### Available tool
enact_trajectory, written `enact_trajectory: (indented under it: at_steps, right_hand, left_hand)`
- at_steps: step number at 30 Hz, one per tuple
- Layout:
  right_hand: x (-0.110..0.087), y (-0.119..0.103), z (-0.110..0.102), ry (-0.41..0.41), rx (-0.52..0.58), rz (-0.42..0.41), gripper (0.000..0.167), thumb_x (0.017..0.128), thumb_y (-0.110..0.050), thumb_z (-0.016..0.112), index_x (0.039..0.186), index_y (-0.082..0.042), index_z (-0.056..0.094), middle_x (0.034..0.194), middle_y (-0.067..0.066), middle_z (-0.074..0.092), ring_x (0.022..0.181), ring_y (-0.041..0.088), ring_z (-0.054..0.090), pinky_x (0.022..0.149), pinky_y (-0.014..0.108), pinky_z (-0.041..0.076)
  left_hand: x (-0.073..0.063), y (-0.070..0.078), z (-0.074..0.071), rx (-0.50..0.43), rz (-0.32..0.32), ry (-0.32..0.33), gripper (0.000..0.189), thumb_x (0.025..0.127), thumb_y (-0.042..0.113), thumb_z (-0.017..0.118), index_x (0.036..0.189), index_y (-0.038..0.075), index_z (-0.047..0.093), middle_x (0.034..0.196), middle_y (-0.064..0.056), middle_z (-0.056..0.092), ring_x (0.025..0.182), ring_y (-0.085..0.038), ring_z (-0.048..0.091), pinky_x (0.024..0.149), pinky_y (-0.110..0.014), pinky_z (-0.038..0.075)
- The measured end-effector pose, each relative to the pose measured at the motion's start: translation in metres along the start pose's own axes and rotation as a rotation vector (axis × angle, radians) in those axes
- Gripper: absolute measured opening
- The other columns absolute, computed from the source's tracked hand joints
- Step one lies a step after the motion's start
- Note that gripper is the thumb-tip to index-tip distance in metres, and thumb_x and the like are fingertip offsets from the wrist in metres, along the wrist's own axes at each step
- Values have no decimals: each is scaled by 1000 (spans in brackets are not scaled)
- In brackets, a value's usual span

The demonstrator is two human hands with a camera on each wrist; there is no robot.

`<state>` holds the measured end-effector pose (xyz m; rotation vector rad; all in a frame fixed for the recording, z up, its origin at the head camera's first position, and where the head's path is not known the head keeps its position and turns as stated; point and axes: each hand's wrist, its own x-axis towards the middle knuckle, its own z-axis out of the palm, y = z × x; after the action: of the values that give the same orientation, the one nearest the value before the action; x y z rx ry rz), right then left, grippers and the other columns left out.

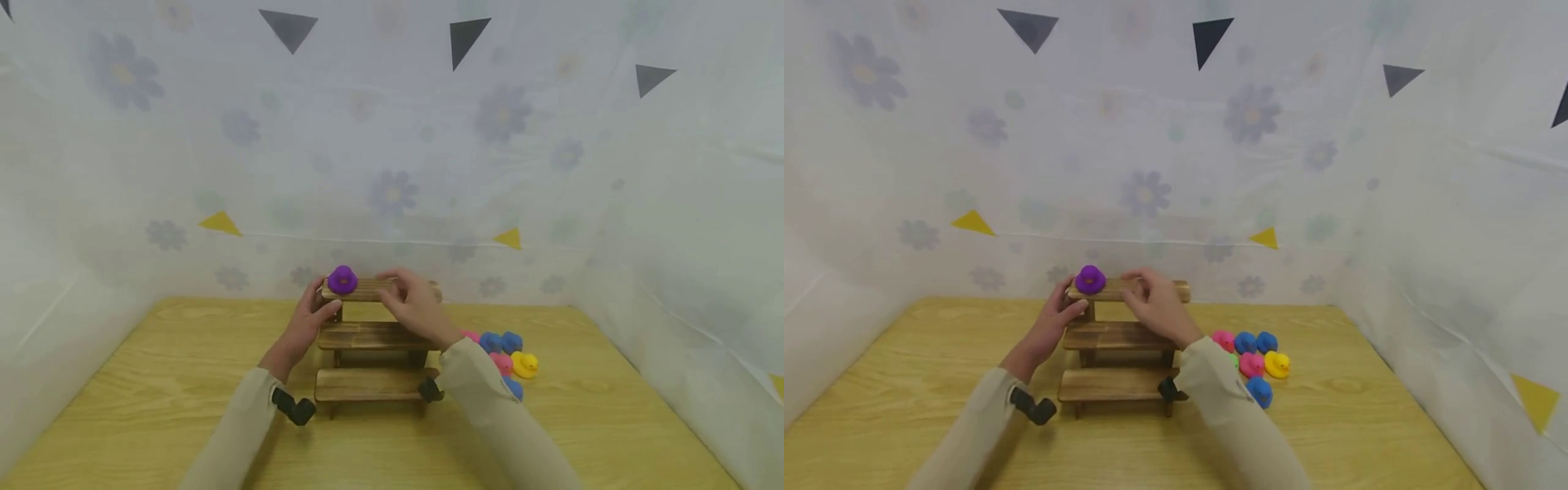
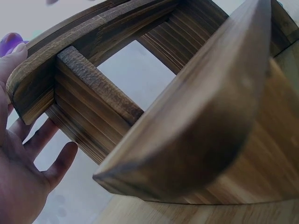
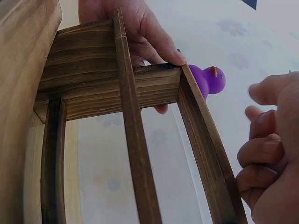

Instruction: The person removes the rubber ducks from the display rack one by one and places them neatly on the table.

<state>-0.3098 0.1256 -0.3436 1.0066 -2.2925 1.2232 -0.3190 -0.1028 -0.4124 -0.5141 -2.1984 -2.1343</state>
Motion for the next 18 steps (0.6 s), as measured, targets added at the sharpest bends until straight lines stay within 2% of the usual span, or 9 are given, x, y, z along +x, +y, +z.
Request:
enact_trajectory:
  at_steps: [3,10,18]
  right_hand:
    - [9,-1,4,-51,-20,-26,28,90,-10,67,117,-1,61,58,-1,47,49,6,40,50,22,40]
    - [22,-1,11,-73,-42,-44,33,87,-8,70,116,4,60,56,0,46,48,5,37,48,21,36]
    - [26,-10,18,-168,-43,90,41,89,-13,69,125,1,56,59,-1,48,48,7,40,45,21,34]
  left_hand:
    - [-1,1,-1,7,2,-2,69,99,20,53,154,11,13,141,-25,46,119,-27,52,98,-38,45]
    - [1,2,2,-14,10,-38,67,100,26,53,154,16,14,142,-21,46,121,-29,50,100,-44,43]
    - [-1,-1,6,-21,-8,-54,68,100,28,52,154,17,13,145,-19,44,125,-33,47,98,-43,44]
